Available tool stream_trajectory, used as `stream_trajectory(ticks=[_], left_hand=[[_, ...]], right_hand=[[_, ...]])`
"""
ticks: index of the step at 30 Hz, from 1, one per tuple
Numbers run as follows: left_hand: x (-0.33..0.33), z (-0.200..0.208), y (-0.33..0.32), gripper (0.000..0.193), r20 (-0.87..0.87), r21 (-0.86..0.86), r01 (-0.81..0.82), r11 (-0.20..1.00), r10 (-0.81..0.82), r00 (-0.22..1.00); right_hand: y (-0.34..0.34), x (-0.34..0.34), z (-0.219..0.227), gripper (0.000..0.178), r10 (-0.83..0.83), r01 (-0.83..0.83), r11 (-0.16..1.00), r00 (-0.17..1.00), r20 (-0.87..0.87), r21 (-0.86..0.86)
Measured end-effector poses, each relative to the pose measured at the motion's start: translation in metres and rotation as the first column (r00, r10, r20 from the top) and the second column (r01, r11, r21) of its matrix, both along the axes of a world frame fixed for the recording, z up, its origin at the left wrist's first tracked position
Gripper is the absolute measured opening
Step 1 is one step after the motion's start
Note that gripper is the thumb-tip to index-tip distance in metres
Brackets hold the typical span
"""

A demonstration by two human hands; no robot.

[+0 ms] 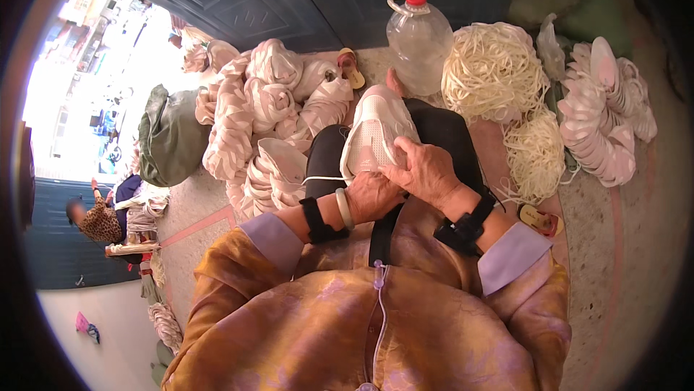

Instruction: The recorder is lacing white sneakers while sitting on the floor in a shoe manufacturing environment.

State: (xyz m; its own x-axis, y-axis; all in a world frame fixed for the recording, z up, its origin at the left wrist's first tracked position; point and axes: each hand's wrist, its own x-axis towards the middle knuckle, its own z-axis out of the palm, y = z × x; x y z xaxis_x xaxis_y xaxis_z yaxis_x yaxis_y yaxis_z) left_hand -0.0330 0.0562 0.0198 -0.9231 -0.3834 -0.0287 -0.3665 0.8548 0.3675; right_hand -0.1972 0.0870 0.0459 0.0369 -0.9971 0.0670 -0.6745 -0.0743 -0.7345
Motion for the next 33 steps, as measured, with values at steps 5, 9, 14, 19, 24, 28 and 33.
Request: stream_trajectory(ticks=[5,9,14,19,24,28,33], left_hand=[[0.02,0.053,-0.009,0.02,-0.478,-0.343,0.027,0.939,-0.199,0.856],[0.044,0.029,-0.03,0.024,-0.419,-0.178,-0.445,0.878,0.342,0.841],[0.056,-0.004,-0.042,0.024,-0.146,0.009,-0.523,0.852,0.518,0.843],[0.034,-0.009,-0.087,0.02,-0.195,0.025,-0.533,0.846,0.527,0.827],[0.037,-0.005,-0.084,0.025,-0.139,0.134,-0.569,0.811,0.584,0.8],[0.036,0.008,-0.063,0.023,-0.102,0.149,-0.561,0.814,0.577,0.81],[0.036,0.014,-0.049,0.02,-0.05,0.123,-0.567,0.815,0.576,0.816]], right_hand=[[0.005,-0.006,-0.014,0.039,-0.016,0.011,0.999,0.995,-0.102,-0.047],[0.008,0.001,-0.013,0.033,0.021,-0.045,0.993,0.977,-0.212,-0.109],[-0.006,0.0,-0.022,0.023,0.016,-0.051,0.993,0.95,-0.312,-0.105],[-0.049,-0.019,-0.037,0.022,-0.056,-0.041,0.98,0.881,-0.469,-0.194],[-0.04,-0.004,-0.022,0.021,-0.112,0.026,0.982,0.877,-0.467,-0.186],[-0.018,-0.002,0.002,0.019,-0.029,-0.046,0.989,0.877,-0.479,-0.143],[-0.011,-0.001,-0.002,0.016,-0.017,-0.07,0.986,0.86,-0.51,-0.151]])
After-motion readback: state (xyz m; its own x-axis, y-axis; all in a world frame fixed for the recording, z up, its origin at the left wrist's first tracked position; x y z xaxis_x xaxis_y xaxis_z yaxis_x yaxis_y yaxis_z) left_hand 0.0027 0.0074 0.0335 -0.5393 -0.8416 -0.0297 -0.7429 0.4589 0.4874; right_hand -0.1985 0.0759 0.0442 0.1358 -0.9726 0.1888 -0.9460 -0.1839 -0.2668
